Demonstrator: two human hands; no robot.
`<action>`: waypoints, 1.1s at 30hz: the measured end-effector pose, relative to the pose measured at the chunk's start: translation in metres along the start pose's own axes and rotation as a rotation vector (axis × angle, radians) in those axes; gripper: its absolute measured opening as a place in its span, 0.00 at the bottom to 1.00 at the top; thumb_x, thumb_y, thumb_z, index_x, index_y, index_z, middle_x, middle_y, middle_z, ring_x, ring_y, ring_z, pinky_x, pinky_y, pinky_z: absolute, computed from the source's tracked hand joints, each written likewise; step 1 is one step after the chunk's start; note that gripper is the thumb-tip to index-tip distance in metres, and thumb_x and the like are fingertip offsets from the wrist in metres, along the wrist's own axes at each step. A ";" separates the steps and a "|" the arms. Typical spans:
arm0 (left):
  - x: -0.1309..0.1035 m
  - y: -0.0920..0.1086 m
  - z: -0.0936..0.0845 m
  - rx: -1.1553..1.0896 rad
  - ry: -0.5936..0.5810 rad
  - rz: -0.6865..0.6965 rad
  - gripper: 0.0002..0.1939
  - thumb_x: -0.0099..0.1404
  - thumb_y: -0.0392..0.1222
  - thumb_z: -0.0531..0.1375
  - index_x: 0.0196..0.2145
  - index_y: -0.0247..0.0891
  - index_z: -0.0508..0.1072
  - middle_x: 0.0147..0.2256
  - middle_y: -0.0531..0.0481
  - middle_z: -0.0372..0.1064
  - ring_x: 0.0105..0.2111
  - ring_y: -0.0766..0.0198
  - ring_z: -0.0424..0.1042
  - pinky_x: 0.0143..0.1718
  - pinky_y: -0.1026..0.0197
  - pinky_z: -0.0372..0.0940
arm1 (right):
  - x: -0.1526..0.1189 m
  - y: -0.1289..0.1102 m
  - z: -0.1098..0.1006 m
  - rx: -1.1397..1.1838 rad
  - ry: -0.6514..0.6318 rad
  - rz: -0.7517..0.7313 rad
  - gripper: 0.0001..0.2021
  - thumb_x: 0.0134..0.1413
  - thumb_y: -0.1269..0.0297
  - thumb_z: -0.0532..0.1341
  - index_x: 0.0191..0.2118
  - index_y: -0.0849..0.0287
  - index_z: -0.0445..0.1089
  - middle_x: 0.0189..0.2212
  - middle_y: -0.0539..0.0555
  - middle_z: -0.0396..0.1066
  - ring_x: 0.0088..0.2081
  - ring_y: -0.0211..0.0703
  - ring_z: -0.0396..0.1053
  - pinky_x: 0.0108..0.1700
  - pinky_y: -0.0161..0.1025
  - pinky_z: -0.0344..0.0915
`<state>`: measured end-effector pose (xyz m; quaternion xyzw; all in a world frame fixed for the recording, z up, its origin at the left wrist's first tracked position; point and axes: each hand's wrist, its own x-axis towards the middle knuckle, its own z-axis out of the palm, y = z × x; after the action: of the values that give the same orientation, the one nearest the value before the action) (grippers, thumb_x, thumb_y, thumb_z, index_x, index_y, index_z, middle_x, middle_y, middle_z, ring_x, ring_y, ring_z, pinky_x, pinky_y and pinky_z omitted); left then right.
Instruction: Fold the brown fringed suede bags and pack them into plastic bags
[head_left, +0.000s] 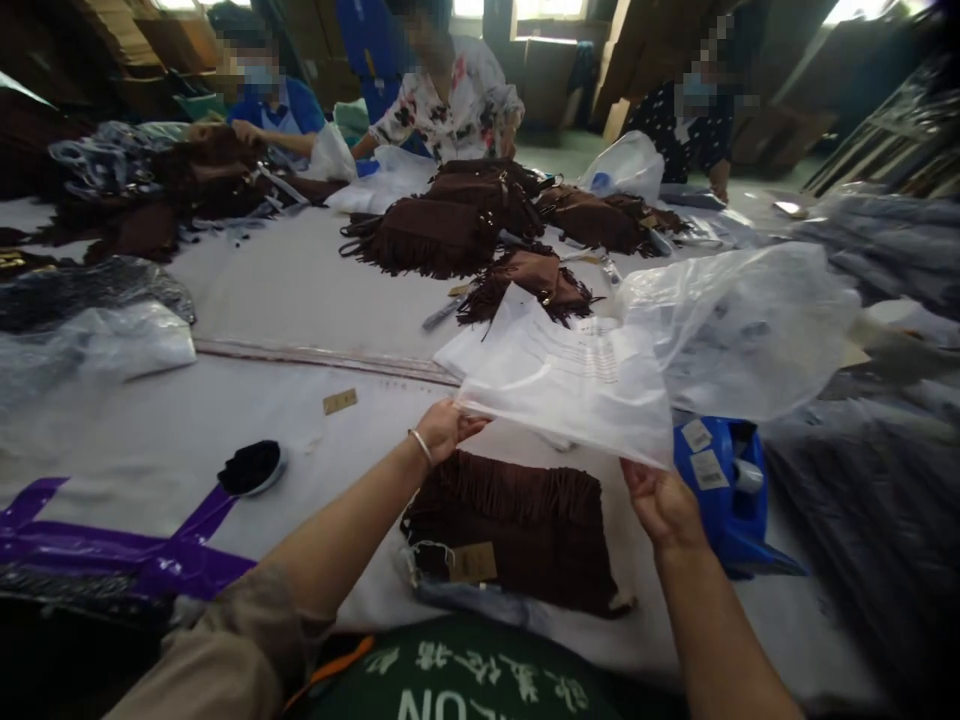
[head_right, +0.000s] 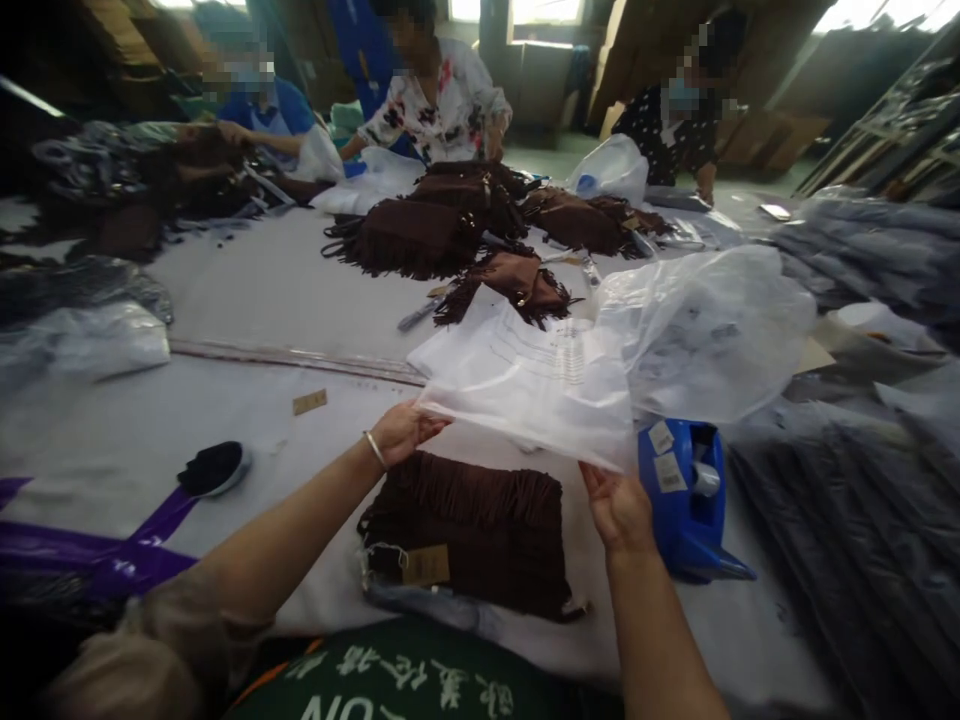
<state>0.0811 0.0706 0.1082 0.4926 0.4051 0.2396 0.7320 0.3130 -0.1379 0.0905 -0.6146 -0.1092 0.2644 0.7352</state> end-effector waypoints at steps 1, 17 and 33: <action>0.007 0.000 0.009 -0.055 -0.041 -0.027 0.09 0.65 0.32 0.50 0.40 0.31 0.68 0.35 0.44 0.73 0.32 0.67 0.74 0.33 0.66 0.70 | 0.002 0.000 0.001 0.011 -0.023 0.018 0.15 0.43 0.65 0.60 0.41 0.54 0.67 0.37 0.50 0.71 0.37 0.39 0.71 0.40 0.41 0.72; -0.010 -0.042 -0.080 -0.052 -0.045 -0.087 0.16 0.49 0.49 0.69 0.27 0.31 0.76 0.22 0.51 0.73 0.27 0.62 0.72 0.31 0.64 0.67 | -0.051 0.049 -0.013 -0.922 -0.109 0.026 0.24 0.50 0.45 0.53 0.35 0.61 0.75 0.34 0.57 0.76 0.50 0.59 0.66 0.57 0.51 0.57; -0.160 -0.097 -0.104 0.560 0.069 0.131 0.16 0.68 0.49 0.50 0.44 0.39 0.72 0.39 0.50 0.72 0.40 0.61 0.69 0.45 0.63 0.63 | -0.093 0.069 -0.090 -0.788 -0.373 0.173 0.26 0.48 0.49 0.59 0.52 0.55 0.67 0.54 0.54 0.67 0.60 0.53 0.57 0.64 0.47 0.46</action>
<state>-0.0992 -0.0330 0.0571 0.6924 0.4473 0.1818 0.5362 0.2614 -0.2558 0.0193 -0.7966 -0.2805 0.3696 0.3875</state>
